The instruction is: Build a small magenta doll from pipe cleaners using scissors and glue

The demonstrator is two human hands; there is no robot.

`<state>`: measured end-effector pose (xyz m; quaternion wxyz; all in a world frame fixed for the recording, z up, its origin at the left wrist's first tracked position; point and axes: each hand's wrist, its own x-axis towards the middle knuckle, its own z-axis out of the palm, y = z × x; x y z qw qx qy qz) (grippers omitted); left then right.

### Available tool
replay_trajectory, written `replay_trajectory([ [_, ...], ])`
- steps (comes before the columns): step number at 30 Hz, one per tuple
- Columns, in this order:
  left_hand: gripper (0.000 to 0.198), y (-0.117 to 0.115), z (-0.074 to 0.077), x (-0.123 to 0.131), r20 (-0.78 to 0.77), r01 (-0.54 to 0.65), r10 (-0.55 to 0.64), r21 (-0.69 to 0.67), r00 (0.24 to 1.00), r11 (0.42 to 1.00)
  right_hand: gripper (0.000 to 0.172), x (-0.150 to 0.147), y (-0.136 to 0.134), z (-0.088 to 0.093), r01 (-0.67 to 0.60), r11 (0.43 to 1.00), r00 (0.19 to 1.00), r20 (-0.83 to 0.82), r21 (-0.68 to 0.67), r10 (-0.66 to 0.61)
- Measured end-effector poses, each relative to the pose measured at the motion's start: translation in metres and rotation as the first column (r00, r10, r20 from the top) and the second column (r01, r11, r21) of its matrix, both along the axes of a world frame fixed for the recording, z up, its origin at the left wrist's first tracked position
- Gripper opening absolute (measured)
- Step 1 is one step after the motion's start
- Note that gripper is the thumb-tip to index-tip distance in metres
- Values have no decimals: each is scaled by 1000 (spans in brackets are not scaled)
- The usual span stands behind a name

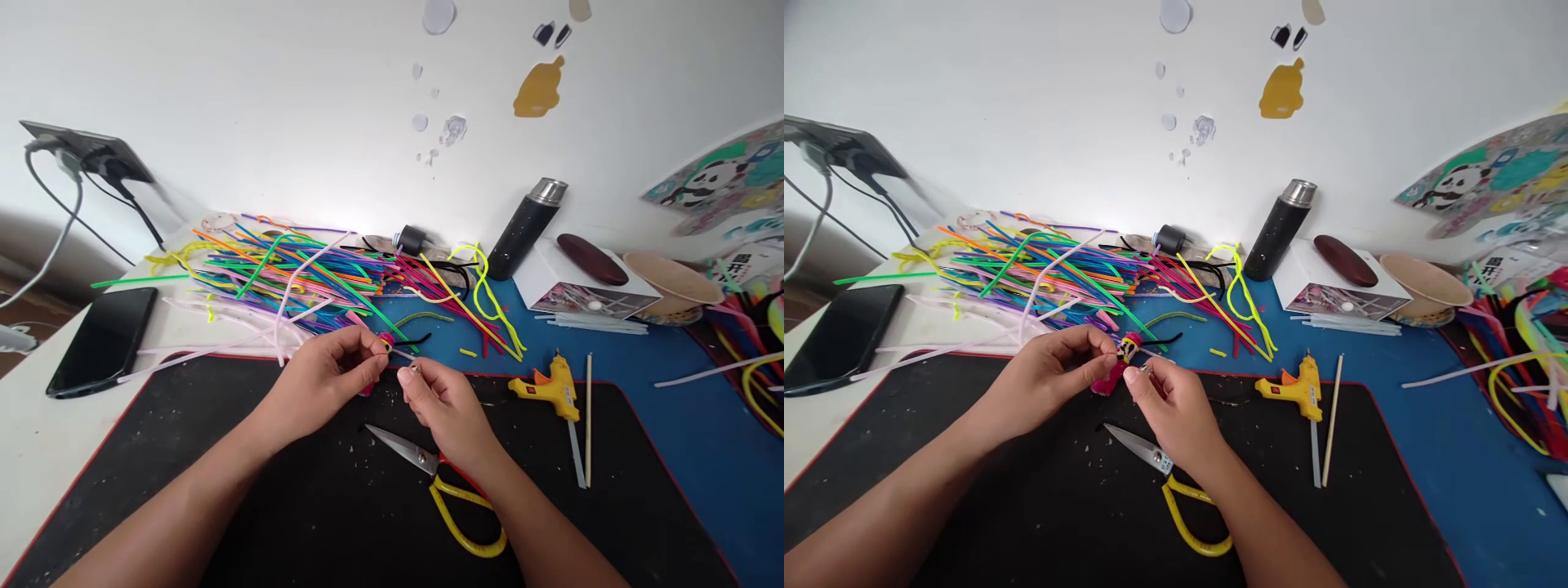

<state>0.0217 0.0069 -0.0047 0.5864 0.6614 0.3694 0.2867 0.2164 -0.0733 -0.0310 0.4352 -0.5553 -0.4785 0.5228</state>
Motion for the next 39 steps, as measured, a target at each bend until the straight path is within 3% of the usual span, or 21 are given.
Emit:
replay_trajectory([
  [6,22,0,1,0,11,5,-5,-5,1000,1000,43,-6,-1,6,-28,997,989,146,72,17],
  [14,22,-1,-1,0,5,32,-32,-10,999,999,38,-13,-6,10,-67,997,966,254,44,54],
  [39,22,-2,-4,2,35,80,-78,-48,996,996,35,-19,-6,13,-30,999,976,219,36,21],
])
